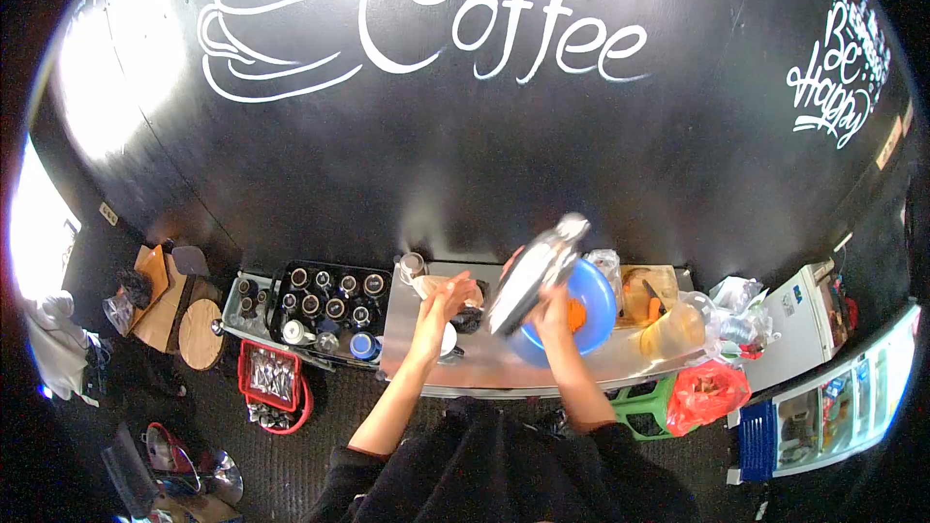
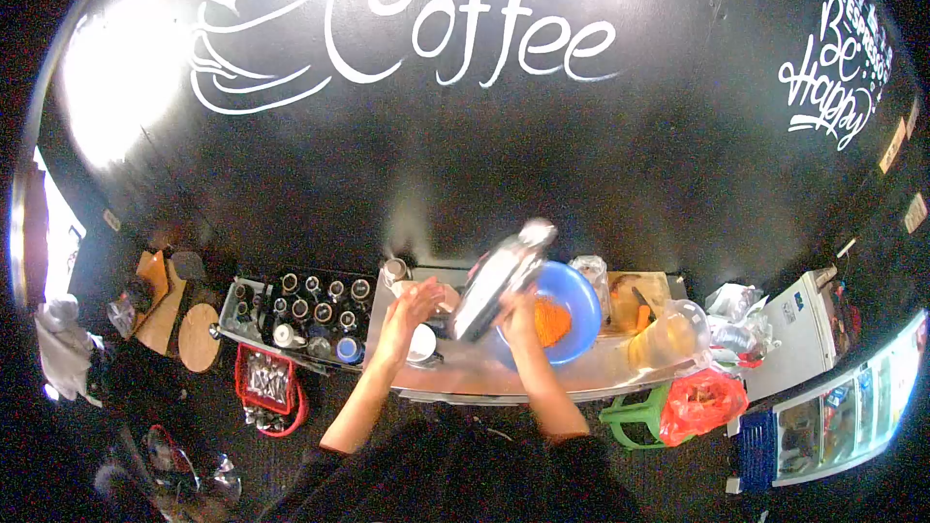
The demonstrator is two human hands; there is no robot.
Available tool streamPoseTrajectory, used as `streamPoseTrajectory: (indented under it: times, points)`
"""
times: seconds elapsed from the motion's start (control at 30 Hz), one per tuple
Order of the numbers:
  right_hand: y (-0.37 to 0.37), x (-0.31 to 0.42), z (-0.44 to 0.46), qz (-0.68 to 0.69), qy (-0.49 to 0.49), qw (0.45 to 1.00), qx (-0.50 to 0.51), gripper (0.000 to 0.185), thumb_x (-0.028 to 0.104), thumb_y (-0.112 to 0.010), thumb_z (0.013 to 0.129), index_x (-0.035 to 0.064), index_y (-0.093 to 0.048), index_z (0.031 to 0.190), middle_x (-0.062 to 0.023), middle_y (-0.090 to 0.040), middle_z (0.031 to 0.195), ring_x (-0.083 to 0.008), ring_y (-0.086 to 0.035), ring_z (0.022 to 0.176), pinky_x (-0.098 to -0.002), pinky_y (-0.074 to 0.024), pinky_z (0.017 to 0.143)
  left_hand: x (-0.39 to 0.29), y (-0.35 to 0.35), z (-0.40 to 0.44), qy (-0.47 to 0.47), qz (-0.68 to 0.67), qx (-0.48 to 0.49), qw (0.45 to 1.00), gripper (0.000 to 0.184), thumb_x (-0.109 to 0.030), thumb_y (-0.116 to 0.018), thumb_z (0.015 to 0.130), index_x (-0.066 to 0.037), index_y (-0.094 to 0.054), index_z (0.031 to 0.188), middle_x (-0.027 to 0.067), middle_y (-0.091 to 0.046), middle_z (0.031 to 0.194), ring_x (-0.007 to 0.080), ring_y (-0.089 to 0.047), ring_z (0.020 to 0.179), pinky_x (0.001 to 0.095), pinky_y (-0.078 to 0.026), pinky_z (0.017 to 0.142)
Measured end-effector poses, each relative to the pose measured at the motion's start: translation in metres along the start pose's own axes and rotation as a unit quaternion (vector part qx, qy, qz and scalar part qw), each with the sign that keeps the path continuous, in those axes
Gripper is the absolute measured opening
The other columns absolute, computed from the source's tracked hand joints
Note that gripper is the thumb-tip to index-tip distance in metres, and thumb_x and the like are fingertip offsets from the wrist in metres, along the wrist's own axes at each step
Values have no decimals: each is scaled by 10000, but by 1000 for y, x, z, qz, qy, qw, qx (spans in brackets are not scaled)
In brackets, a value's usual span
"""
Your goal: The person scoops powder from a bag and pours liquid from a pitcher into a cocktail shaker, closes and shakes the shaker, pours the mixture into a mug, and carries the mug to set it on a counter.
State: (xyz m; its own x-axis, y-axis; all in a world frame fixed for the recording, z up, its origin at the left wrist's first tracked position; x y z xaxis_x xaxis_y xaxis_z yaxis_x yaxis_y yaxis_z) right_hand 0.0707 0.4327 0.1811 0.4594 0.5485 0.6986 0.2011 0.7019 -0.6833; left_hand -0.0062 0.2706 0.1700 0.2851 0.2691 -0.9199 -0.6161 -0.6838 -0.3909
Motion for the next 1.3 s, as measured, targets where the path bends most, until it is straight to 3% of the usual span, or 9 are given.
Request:
streamPoseTrajectory:
  times: [0.1,0.27,0.43,0.6,0.77,0.9,1.1,1.23,1.3]
  points:
    - [-4,17,14,319,81,943,-43,665,384,-643,704,4,-426,1204,-140,-535,1130,-286,-541,1044,-419,-435,947,-11,-2,-8,-18,15,6,1000,506,-405,-435,931,-29,-499,1264,124,-574,1187,213,-531,1114,354,-340,1003]
    - [-19,38,-14,-101,49,990,86,881,178,-796,523,35,-367,1279,-131,-535,1141,-303,-552,1061,-461,-485,899,-17,40,9,-27,17,-29,999,508,-406,-435,929,-41,-487,1278,131,-556,1219,229,-519,1142,367,-342,1001]
    - [-5,55,12,249,122,960,-49,730,343,-713,649,30,-405,1232,-145,-528,1120,-278,-561,1003,-451,-494,848,-31,59,8,-29,19,-79,996,493,-398,-427,927,-66,-482,1286,102,-553,1236,225,-516,1153,365,-328,1003]
    - [-34,44,-3,-108,86,987,83,833,200,-790,551,65,-382,1265,-137,-528,1143,-288,-559,1046,-448,-484,890,-21,59,14,-30,1,-67,997,471,-380,-419,932,-67,-494,1275,100,-564,1222,214,-525,1144,357,-342,992]
    - [-38,60,19,311,143,939,26,776,355,-732,635,43,-381,1252,-136,-513,1110,-264,-521,1046,-391,-426,967,-24,56,5,-27,8,-81,996,467,-370,-421,932,-60,-495,1273,108,-562,1227,223,-538,1130,356,-358,980]
    - [-31,28,-10,-132,95,986,35,853,169,-726,541,78,-332,1292,-142,-513,1138,-327,-562,1007,-479,-487,878,-20,57,10,-28,-25,-72,997,455,-382,-438,941,-56,-527,1244,109,-584,1193,210,-540,1114,359,-336,1003]
    - [-30,27,20,259,79,962,41,655,370,-616,706,27,-416,1227,-148,-520,1157,-287,-527,1085,-426,-441,951,-18,45,5,-15,-1,-65,998,463,-409,-451,930,-69,-545,1231,107,-592,1181,217,-539,1122,377,-331,1003]
    - [-33,29,-4,-246,141,953,106,882,113,-736,569,61,-277,1320,-145,-509,1172,-326,-557,1045,-490,-484,882,-17,36,11,-9,-9,-39,999,451,-397,-456,927,-74,-548,1228,105,-596,1176,219,-543,1119,390,-323,1006]
    - [-35,24,1,-55,54,989,124,815,196,-738,608,71,-327,1301,-140,-484,1202,-307,-537,1069,-468,-462,921,-15,35,10,0,3,-46,999,438,-378,-457,927,-70,-549,1226,110,-598,1170,218,-547,1112,390,-327,1006]
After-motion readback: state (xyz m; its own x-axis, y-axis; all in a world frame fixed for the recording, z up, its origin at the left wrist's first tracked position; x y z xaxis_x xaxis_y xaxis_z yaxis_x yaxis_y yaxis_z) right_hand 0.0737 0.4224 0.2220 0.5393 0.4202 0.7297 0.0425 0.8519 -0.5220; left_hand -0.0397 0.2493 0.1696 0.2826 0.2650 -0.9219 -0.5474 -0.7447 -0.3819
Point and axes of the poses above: each hand's wrist, its own z-axis towards the middle knuckle, its own y-axis out of the back of the hand, x = y × z, the point moved 8 cm from there along z, towards the middle knuckle
